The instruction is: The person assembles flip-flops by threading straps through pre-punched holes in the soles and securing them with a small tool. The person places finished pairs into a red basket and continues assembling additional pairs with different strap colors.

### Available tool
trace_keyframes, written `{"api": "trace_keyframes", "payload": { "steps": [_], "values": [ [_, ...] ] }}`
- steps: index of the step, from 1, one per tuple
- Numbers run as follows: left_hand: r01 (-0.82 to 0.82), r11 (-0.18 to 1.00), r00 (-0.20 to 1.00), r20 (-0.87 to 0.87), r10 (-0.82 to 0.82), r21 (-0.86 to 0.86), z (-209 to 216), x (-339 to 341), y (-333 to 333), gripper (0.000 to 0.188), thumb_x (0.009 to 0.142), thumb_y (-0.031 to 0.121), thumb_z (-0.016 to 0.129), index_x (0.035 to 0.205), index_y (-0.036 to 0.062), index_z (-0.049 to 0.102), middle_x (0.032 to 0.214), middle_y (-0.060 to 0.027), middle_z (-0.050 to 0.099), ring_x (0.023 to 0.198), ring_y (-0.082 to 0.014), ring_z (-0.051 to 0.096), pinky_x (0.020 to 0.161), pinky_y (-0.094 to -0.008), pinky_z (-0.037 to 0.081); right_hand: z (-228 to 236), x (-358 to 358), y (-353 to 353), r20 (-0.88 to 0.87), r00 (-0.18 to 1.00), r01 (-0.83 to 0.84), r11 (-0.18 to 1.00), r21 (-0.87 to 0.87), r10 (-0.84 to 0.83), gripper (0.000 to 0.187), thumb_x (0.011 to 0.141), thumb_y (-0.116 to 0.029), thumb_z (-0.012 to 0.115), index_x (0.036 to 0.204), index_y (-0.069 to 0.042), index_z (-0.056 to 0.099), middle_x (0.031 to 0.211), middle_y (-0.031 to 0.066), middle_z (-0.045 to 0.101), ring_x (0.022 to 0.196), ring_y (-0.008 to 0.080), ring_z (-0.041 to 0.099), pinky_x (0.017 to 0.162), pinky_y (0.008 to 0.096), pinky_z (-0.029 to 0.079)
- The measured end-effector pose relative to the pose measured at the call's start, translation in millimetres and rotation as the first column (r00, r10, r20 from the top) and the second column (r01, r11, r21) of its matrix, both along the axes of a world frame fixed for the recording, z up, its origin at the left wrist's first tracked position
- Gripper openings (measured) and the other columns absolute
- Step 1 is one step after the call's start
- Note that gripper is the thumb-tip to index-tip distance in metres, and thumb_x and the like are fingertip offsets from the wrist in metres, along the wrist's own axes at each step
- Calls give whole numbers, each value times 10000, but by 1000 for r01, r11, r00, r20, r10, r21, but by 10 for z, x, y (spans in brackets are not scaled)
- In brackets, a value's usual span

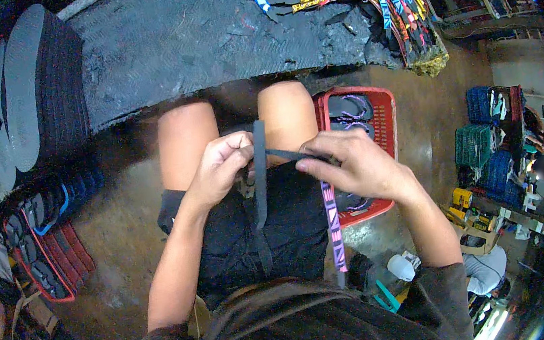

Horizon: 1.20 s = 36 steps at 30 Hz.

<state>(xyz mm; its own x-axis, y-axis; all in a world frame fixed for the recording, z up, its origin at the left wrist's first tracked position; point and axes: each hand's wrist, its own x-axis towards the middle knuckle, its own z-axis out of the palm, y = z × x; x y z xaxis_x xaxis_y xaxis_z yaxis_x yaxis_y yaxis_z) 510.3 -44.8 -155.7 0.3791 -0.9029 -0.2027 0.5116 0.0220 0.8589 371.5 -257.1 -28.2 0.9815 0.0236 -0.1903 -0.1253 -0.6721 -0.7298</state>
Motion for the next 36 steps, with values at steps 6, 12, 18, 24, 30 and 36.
{"api": "trace_keyframes", "payload": {
  "steps": [6, 12, 18, 24, 30, 36],
  "values": [
    [-123, 992, 915, -391, 101, -31, -48, -129, -245, 235, 1063, 210, 626, 855, 112, 581, 768, 3, 604, 626, -70, 488, 554, -244, 384, -124, 94, -146, -188, 965, 233, 930, 284, -184, 229, 1000, -150, 723, 1147, 22, 756, 821, -23, 678, 763, 45, 564, 665, 263, 474],
    [-173, 983, 841, -510, 184, 68, -154, -182, -373, 214, 1045, 213, 658, 862, 125, 588, 720, 15, 607, 538, -51, 506, 440, -206, 371, -142, 189, -183, -295, 929, 334, 846, 416, -222, 236, 981, -133, 712, 1139, 34, 761, 966, 34, 779, 909, 75, 661, 838, 285, 548],
    [-201, 978, 820, -537, 199, 56, -123, -195, -394, 245, 1026, 188, 691, 846, 148, 530, 732, 1, 626, 536, -52, 515, 429, -207, 377, -154, 243, -195, -346, 909, 375, 818, 435, -232, 207, 988, -121, 709, 1119, 28, 767, 921, -11, 741, 857, 49, 620, 767, 258, 523],
    [-209, 978, 834, -523, 173, -11, -187, -146, -381, 163, 1026, 198, 697, 961, 113, 574, 888, -45, 671, 730, -103, 614, 621, -259, 503, -143, 285, -176, -291, 938, 306, 843, 442, -188, 222, 1015, -129, 701, 1170, 18, 764, 895, -39, 707, 815, 19, 580, 710, 233, 485],
    [-331, 905, 943, -129, 307, -268, 11, -292, 185, 755, 1092, 506, 466, 1620, -6, 293, 1641, -166, 371, 1516, -329, 383, 1257, -480, 282, -25, 214, -305, -551, 831, 388, 785, 483, -72, 352, 1021, -180, 699, 1339, -28, 686, 942, 27, 765, 644, 43, 585, 587, 241, 497],
    [-100, 968, 993, 91, 81, 229, 75, -749, 713, 808, 894, -32, 754, 1581, -27, 329, 1522, -164, 514, 1410, -236, 496, 1183, -393, 389, -106, 243, -199, -491, 869, 391, 690, 609, -59, 529, 935, -98, 785, 1419, -38, 578, 867, 10, 735, 579, 52, 563, 511, 221, 441]
  ]
}}
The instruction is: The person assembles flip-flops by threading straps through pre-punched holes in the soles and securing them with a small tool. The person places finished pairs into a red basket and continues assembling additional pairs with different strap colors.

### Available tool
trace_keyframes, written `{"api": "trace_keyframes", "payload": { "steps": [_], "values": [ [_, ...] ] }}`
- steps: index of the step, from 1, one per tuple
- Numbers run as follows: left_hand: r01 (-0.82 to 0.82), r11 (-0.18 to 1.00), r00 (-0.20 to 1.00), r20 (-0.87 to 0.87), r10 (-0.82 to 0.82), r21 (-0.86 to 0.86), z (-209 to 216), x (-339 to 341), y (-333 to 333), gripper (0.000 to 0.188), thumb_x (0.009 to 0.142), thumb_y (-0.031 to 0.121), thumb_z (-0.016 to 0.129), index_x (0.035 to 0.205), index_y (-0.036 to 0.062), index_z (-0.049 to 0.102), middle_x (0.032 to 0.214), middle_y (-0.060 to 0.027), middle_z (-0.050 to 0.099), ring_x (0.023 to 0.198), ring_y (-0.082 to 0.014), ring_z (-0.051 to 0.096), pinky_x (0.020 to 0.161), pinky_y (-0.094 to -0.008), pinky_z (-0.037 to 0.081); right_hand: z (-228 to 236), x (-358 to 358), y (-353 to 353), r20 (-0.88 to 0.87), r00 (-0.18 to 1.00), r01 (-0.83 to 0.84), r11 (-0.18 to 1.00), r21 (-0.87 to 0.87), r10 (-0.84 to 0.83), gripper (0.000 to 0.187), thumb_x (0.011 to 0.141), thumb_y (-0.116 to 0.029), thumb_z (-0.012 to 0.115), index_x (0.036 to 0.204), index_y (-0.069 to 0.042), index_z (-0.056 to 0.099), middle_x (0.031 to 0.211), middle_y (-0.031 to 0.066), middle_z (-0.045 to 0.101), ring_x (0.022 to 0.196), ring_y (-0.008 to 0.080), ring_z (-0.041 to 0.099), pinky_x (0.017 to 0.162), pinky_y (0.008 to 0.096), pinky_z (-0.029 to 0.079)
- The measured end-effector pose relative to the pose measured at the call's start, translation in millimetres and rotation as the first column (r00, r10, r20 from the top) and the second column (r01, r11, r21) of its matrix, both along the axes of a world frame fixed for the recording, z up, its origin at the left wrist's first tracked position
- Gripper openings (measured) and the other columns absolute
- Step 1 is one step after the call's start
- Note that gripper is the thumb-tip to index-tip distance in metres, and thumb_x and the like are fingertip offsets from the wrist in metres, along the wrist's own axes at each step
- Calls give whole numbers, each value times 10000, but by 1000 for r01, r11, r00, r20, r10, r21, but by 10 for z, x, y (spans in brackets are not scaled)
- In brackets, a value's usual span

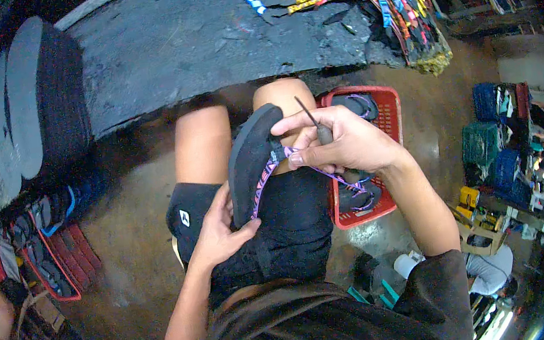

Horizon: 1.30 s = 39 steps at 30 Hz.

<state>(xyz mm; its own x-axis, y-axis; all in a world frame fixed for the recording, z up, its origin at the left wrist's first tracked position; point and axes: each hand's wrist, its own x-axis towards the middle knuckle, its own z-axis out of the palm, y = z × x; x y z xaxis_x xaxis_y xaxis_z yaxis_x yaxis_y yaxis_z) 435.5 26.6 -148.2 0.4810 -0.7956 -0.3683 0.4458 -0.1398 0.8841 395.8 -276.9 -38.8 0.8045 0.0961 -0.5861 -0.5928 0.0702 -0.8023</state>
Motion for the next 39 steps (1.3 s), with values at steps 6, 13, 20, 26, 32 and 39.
{"api": "trace_keyframes", "payload": {
  "steps": [6, 13, 20, 26, 32, 39],
  "values": [
    [-209, 974, 977, 33, 212, -88, 174, 105, -397, 537, 992, 106, 723, 1457, -32, 492, 1331, -122, 643, 1213, -188, 613, 1061, -359, 484, 107, -21, 437, 63, 996, 83, 950, -302, -67, 400, 864, -150, 875, 1122, -46, 588, 788, -29, 636, 668, 63, 599, 576, 250, 486],
    [-335, 921, 941, -124, 315, -198, 519, 577, -783, 513, 1073, 250, 601, 1501, 13, 448, 1389, -111, 600, 1261, -209, 584, 1103, -387, 457, 346, 161, 454, 59, 943, 314, 932, 180, -329, 146, 985, -88, 712, 1083, -9, 637, 877, 79, 730, 590, 89, 621, 479, 215, 453],
    [-402, 870, 904, -276, 327, -286, 718, 767, -773, 562, 1027, 151, 684, 1502, 20, 412, 1402, -107, 582, 1299, -209, 568, 1127, -389, 448, 112, 464, 555, 462, 784, 518, 848, -116, -416, 295, 944, 3, 744, 1138, -68, 534, 894, 63, 641, 614, 96, 566, 542, 258, 473],
    [-437, 868, 890, -249, 381, -234, 783, 977, -832, 572, 1012, 105, 695, 1491, 36, 389, 1363, -121, 601, 1246, -193, 599, 1071, -381, 494, 56, 614, 596, 390, 716, 584, 803, 121, -579, 391, 932, -58, 783, 1201, -68, 499, 901, 34, 618, 653, 88, 581, 564, 251, 462],
    [-548, 829, 832, -182, 524, -117, 745, 1047, -893, 501, 1057, 188, 641, 1476, 24, 422, 1368, -103, 587, 1241, -200, 581, 1075, -368, 469, 52, 693, 594, 324, 814, 534, 840, -94, -481, 298, 920, -94, 812, 1090, -68, 569, 846, -9, 631, 616, 53, 544, 534, 226, 434],
    [-587, 784, 793, -341, 505, -203, 747, 1146, -878, 447, 1046, 183, 632, 1431, 34, 463, 1332, -97, 601, 1217, -181, 590, 1060, -347, 468, -112, 709, 649, 338, 743, 605, 796, 29, -577, 257, 914, -113, 831, 1091, -57, 653, 866, -30, 651, 623, 24, 523, 541, 201, 412]
  ]
}}
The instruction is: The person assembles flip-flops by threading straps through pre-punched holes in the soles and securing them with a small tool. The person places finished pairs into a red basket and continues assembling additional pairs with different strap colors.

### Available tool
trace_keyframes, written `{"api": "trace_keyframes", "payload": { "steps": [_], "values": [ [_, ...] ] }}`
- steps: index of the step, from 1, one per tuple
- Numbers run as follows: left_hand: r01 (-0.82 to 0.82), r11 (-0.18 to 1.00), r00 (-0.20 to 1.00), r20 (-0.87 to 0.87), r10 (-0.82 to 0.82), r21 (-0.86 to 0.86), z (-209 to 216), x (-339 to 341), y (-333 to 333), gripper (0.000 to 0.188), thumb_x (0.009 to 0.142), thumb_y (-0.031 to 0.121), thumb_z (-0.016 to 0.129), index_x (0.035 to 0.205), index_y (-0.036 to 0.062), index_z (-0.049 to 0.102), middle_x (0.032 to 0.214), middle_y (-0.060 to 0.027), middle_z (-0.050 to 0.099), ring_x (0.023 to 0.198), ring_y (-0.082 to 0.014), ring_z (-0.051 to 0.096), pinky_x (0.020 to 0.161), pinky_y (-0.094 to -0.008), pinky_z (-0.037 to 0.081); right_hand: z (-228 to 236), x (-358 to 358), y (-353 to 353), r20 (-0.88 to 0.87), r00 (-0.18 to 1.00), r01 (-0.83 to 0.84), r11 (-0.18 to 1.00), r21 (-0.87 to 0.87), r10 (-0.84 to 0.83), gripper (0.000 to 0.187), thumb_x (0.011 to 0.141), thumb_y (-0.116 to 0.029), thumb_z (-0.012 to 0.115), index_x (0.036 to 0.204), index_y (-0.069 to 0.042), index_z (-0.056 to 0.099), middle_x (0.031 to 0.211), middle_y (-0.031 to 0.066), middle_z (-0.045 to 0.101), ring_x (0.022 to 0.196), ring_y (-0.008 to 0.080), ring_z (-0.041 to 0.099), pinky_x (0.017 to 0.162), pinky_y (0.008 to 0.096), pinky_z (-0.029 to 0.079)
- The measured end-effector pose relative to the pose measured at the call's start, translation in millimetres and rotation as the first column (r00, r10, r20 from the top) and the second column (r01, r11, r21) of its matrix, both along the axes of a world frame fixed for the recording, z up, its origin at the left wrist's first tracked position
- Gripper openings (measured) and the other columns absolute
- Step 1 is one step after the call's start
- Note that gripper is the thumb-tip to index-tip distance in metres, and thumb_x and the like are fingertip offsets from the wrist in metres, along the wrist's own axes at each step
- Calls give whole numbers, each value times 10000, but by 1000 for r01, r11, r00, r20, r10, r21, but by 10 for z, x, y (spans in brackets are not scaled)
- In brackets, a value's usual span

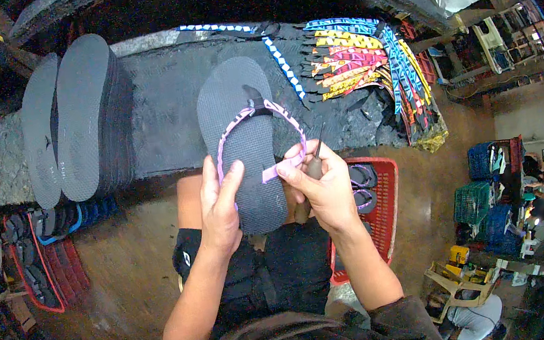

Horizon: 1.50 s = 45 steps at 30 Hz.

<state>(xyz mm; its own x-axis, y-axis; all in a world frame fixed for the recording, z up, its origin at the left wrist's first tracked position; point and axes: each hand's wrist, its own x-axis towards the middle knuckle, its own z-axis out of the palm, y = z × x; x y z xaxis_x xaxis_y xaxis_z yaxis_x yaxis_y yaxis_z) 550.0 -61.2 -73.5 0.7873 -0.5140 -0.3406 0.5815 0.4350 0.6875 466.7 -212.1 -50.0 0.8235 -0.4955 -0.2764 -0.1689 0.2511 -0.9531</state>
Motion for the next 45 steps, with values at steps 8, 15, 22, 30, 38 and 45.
{"api": "trace_keyframes", "payload": {
  "steps": [8, 15, 22, 30, 38, 45],
  "values": [
    [-35, 987, 971, 239, -2, 154, -204, 53, -13, 586, 911, -11, 743, 1411, 13, 438, 1298, -109, 621, 1175, -192, 628, 1026, -361, 516, -135, 226, 131, -67, 998, 12, 995, -102, -19, 290, 919, -92, 819, 1132, -52, 627, 887, -7, 665, 667, 44, 560, 567, 210, 436],
    [-92, 954, 944, 330, -8, 286, -473, 67, -36, 601, 934, -53, 726, 1448, -38, 414, 1258, -142, 676, 1130, -184, 679, 968, -323, 556, 121, -143, 324, -316, 941, -249, 884, -396, 124, 495, 1066, -85, 573, 1542, -43, 444, 1004, 141, 646, 874, 188, 661, 753, 362, 552],
    [-134, 935, 938, 347, 13, 327, -435, 42, -43, 523, 928, -55, 732, 1379, -95, 469, 1199, -161, 710, 1067, -190, 705, 912, -310, 578, -199, -380, 198, -215, 952, -305, 586, -750, 220, 404, 1013, -104, 656, 1406, -17, 622, 984, 180, 639, 854, 313, 640, 806, 411, 531],
    [-148, 960, 916, 400, 42, 238, -493, 39, -34, 512, 920, -77, 720, 1381, -72, 496, 1203, -154, 714, 1070, -184, 702, 928, -312, 568, 217, -217, 191, -652, 739, -668, 60, -742, 167, 421, 972, -127, 622, 1382, -34, 611, 954, 164, 656, 749, 331, 739, 628, 455, 608],
    [-210, 845, 815, 566, -126, 491, -511, 17, -12, 597, 882, -97, 709, 1430, -50, 476, 1294, -173, 660, 1208, -256, 647, 1077, -388, 497, 241, 300, 252, -680, 698, -657, -176, -733, 227, 359, 874, -106, 634, 1203, 35, 671, 957, 197, 723, 787, 333, 766, 657, 428, 619],
    [-241, 762, 754, 611, -243, 601, -383, -26, -2, 545, 906, -50, 694, 1400, -16, 467, 1269, -177, 629, 1193, -273, 628, 1044, -374, 492, 623, -94, 132, -688, 693, -697, -44, -716, 216, 240, 878, -96, 622, 1094, -9, 568, 895, 211, 698, 817, 392, 730, 640, 502, 586]
  ]
}}
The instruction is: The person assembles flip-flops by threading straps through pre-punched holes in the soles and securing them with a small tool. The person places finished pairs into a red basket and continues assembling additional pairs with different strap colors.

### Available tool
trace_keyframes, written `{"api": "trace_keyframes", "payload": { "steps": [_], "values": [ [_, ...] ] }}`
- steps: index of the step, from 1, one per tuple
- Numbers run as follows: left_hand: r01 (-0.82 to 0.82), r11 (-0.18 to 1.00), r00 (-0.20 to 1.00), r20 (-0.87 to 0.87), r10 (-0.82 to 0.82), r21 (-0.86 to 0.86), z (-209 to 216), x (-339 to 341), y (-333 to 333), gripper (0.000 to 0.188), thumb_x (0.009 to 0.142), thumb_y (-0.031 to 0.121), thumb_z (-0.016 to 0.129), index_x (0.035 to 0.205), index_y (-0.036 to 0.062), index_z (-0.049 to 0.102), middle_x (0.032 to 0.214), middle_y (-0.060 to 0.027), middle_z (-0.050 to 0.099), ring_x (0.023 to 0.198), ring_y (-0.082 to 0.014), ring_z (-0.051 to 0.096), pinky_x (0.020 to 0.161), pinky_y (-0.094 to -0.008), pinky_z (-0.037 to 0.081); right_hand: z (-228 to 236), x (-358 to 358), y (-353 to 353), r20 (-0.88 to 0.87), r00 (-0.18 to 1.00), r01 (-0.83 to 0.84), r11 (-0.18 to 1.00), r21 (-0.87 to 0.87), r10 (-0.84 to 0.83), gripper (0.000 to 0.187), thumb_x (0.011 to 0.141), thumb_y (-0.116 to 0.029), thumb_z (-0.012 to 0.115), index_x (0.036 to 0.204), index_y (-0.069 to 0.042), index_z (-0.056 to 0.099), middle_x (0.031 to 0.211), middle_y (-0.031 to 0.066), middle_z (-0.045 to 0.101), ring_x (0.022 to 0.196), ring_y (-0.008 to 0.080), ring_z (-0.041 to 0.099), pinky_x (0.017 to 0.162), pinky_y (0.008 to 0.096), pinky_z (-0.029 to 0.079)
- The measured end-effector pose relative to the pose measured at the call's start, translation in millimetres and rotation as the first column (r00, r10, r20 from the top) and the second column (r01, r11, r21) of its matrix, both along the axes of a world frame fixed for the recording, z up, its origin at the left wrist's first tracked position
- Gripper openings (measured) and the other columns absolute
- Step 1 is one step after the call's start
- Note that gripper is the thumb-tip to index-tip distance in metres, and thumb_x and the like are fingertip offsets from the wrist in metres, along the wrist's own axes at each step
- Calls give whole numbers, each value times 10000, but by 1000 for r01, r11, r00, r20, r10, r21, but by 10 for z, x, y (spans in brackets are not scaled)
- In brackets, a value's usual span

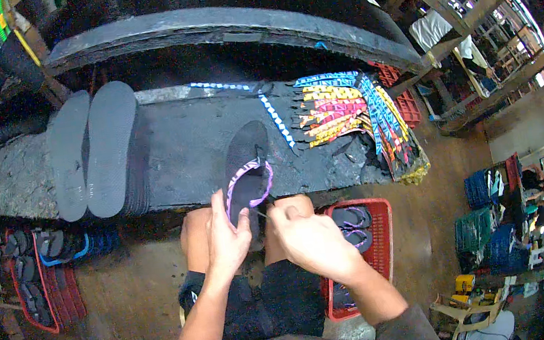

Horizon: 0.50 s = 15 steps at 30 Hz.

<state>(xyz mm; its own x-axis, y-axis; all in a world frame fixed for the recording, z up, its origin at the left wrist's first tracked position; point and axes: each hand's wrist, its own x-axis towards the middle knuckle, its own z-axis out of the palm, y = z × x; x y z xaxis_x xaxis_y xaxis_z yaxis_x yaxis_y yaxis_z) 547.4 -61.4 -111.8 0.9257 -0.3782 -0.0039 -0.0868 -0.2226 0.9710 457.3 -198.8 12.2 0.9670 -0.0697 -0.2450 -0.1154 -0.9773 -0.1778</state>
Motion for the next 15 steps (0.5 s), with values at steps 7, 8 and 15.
{"api": "trace_keyframes", "payload": {
  "steps": [7, 8, 15],
  "values": [
    [139, 984, 989, 65, -132, -111, 650, -447, -43, 607, 973, 60, 667, 1482, -51, 356, 1162, -289, 687, 1063, -381, 726, 884, -464, 572, -222, -242, -6, 307, 698, 230, 608, 760, -647, 192, 963, -125, 748, 960, -28, 582, 784, -18, 583, 682, 54, 486, 619, 238, 410],
    [175, 972, 984, 68, -166, -157, 730, -482, -70, 610, 966, 41, 682, 1480, -53, 368, 1191, -264, 687, 1101, -347, 714, 931, -449, 561, -242, -239, -15, 287, 672, 239, 567, 788, -683, 157, 976, -105, 728, 958, -26, 593, 782, -27, 584, 678, 51, 484, 621, 236, 409],
    [74, 888, 990, -76, -121, -455, 990, -573, -212, 609, 966, 2, 686, 1479, -67, 366, 1314, -187, 588, 1215, -244, 595, 1061, -363, 488, -1, -402, -102, 99, 572, -6, 116, 993, -814, 92, 1039, -91, 633, 978, -63, 570, 679, -18, 543, 525, 35, 456, 452, 223, 346]
  ]
}}
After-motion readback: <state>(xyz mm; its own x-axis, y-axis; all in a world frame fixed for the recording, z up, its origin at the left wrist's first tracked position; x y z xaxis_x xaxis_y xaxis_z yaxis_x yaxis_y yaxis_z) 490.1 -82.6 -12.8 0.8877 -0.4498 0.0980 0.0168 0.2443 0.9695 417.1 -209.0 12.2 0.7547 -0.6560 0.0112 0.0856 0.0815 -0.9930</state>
